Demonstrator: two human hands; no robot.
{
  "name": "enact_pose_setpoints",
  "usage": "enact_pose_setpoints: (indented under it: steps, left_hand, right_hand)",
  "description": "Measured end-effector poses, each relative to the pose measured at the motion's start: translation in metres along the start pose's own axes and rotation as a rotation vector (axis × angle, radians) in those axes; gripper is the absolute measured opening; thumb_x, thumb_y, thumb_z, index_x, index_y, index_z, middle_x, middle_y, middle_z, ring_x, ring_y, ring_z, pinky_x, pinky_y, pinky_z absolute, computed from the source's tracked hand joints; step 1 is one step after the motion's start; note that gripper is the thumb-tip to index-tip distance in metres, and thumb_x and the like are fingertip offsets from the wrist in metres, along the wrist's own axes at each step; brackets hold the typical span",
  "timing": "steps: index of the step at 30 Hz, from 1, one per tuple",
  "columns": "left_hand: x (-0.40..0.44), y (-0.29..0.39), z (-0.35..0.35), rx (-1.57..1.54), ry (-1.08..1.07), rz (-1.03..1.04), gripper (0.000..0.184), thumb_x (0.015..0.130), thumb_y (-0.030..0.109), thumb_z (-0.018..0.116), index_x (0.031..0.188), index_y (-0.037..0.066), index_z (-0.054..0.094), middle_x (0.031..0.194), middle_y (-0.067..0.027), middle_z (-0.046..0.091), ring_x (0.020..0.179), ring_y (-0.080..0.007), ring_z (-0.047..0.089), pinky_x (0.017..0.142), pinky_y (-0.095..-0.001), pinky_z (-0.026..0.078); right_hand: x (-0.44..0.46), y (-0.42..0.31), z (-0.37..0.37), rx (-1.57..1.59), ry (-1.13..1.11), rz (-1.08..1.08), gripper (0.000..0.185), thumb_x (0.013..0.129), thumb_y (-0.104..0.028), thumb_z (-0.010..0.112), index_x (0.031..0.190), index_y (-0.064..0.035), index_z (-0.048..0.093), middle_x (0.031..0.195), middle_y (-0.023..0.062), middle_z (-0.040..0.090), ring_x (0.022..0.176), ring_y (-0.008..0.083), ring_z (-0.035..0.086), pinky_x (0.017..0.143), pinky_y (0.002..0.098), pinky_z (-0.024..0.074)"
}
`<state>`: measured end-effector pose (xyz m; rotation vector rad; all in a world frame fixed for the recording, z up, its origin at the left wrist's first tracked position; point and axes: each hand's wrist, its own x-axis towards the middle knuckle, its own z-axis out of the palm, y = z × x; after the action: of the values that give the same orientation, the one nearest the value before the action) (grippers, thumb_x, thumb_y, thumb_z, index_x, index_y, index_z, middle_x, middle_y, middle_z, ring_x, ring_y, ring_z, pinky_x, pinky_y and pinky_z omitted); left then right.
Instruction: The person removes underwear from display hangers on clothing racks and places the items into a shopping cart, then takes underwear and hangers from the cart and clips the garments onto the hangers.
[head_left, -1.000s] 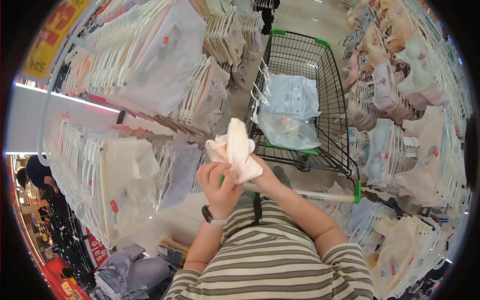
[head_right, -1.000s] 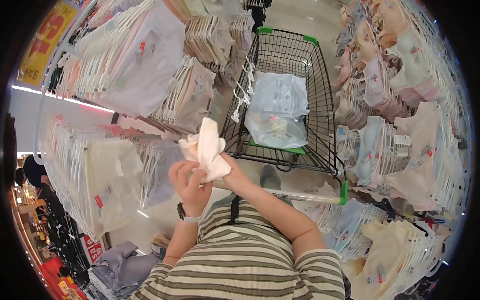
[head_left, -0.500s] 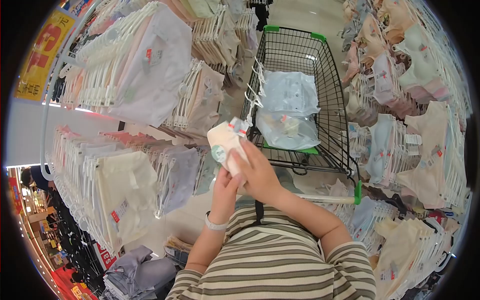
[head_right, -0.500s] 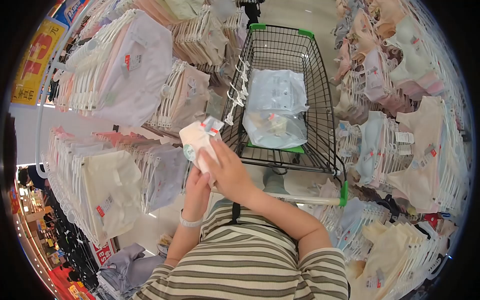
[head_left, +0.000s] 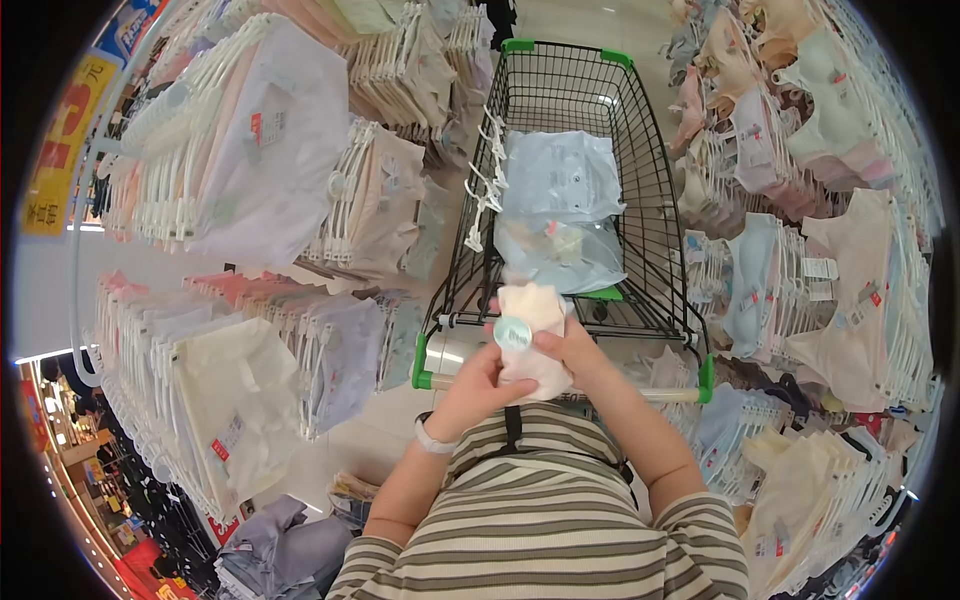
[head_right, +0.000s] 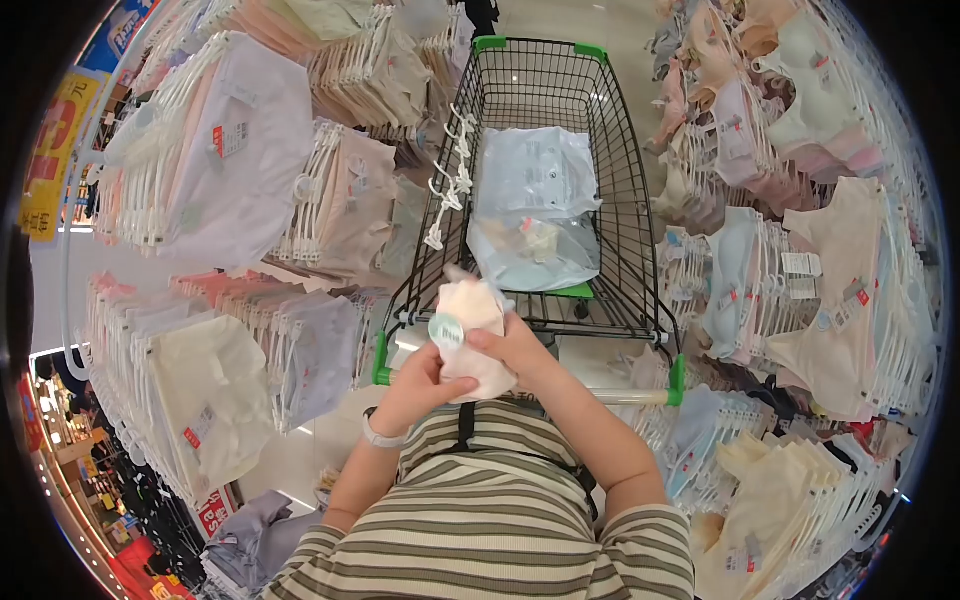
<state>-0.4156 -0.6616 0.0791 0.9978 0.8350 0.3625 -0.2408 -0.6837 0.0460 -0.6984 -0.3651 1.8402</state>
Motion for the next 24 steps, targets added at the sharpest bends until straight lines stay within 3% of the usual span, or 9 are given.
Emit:
enact_pose_setpoints:
  steps: [1,3,6,7,10,15,19,22,24]
  left_hand:
    - [0.006,-0.002,0.006,0.058,-0.019,-0.023,0.046,0.08,0.009,0.068,0.121,-0.001,0.047,0.115,-0.0103,0.056,0.105,-0.0128,0.053,0.087,-0.0287,0.045]
    - [0.016,0.005,0.013,0.253,-0.052,-0.117,0.036,0.082,0.017,0.067,0.111,-0.001,0.057,0.111,-0.0134,0.059,0.104,-0.016,0.056,0.085,-0.0292,0.045]
    - [0.038,0.012,0.013,0.506,-0.028,0.18,0.039,0.082,0.021,0.066,0.113,0.0,0.056,0.112,-0.0157,0.059,0.103,-0.0264,0.057,0.087,-0.0336,0.045]
    - [0.047,0.012,0.008,0.622,0.025,0.166,0.04,0.082,0.019,0.066,0.117,0.004,0.056,0.111,-0.0121,0.06,0.103,-0.0253,0.057,0.091,-0.0352,0.042]
    - [0.091,-0.005,-0.013,0.899,0.114,0.276,0.04,0.083,0.023,0.064,0.119,0.006,0.056,0.119,-0.0169,0.054,0.111,-0.0311,0.051,0.094,-0.0374,0.04]
    - [0.189,-0.058,-0.033,1.287,0.064,0.066,0.037,0.084,0.036,0.058,0.108,0.009,0.064,0.13,-0.0238,0.043,0.12,-0.038,0.041,0.098,-0.0435,0.037]
    - [0.247,-0.094,-0.042,1.467,-0.034,-0.274,0.04,0.084,0.041,0.055,0.097,0.006,0.068,0.127,-0.0262,0.046,0.114,-0.0379,0.046,0.095,-0.0431,0.04]
    - [0.278,-0.138,-0.066,1.328,-0.206,-0.519,0.046,0.08,0.042,0.057,0.096,0.0,0.067,0.115,-0.0265,0.053,0.103,-0.0408,0.053,0.087,-0.043,0.045]
    - [0.274,-0.138,-0.065,1.247,-0.05,-0.352,0.041,0.08,0.035,0.059,0.092,-0.004,0.065,0.102,-0.0261,0.056,0.093,-0.04,0.056,0.083,-0.0423,0.047]
  right_hand:
    - [-0.003,-0.004,-0.003,-0.009,0.06,0.018,0.067,0.074,-0.015,0.074,0.133,-0.0077,0.043,0.117,0.0065,0.058,0.101,0.0148,0.058,0.086,0.0296,0.0487]
    - [-0.007,-0.019,-0.013,-0.213,0.18,-0.003,0.056,0.075,-0.009,0.072,0.126,-0.0067,0.05,0.111,0.0057,0.061,0.096,0.0143,0.06,0.082,0.0289,0.0504]
    - [-0.012,-0.043,-0.056,-0.25,0.476,-0.032,0.034,0.077,-0.003,0.069,0.11,-0.0022,0.059,0.098,0.0069,0.066,0.087,0.016,0.064,0.076,0.0299,0.0534]
    - [-0.012,-0.065,-0.061,-0.24,0.557,-0.066,0.033,0.08,-0.006,0.067,0.111,-0.0006,0.057,0.099,0.0086,0.065,0.087,0.0175,0.064,0.075,0.0319,0.0543]
    - [-0.002,-0.11,-0.121,-0.037,0.566,-0.096,0.039,0.089,-0.023,0.057,0.12,-0.0006,0.051,0.106,0.015,0.062,0.089,0.0235,0.065,0.075,0.0355,0.055]
    - [0.04,-0.127,-0.215,0.181,0.395,-0.065,0.046,0.093,-0.033,0.047,0.126,-0.0012,0.044,0.106,0.0204,0.061,0.087,0.0255,0.064,0.071,0.0334,0.0552]
    - [0.079,-0.091,-0.266,0.171,0.245,0.283,0.044,0.093,-0.031,0.044,0.127,-0.0036,0.041,0.105,0.0232,0.062,0.08,0.023,0.065,0.065,0.0324,0.0551]
    - [0.103,-0.06,-0.281,0.048,0.192,0.6,0.042,0.091,-0.03,0.049,0.123,-0.0016,0.044,0.103,0.0196,0.064,0.078,0.0214,0.066,0.065,0.0329,0.055]
    - [0.114,-0.028,-0.296,-0.03,0.156,0.736,0.043,0.089,-0.029,0.055,0.119,0.0008,0.049,0.101,0.0172,0.064,0.08,0.0207,0.066,0.067,0.0322,0.0548]
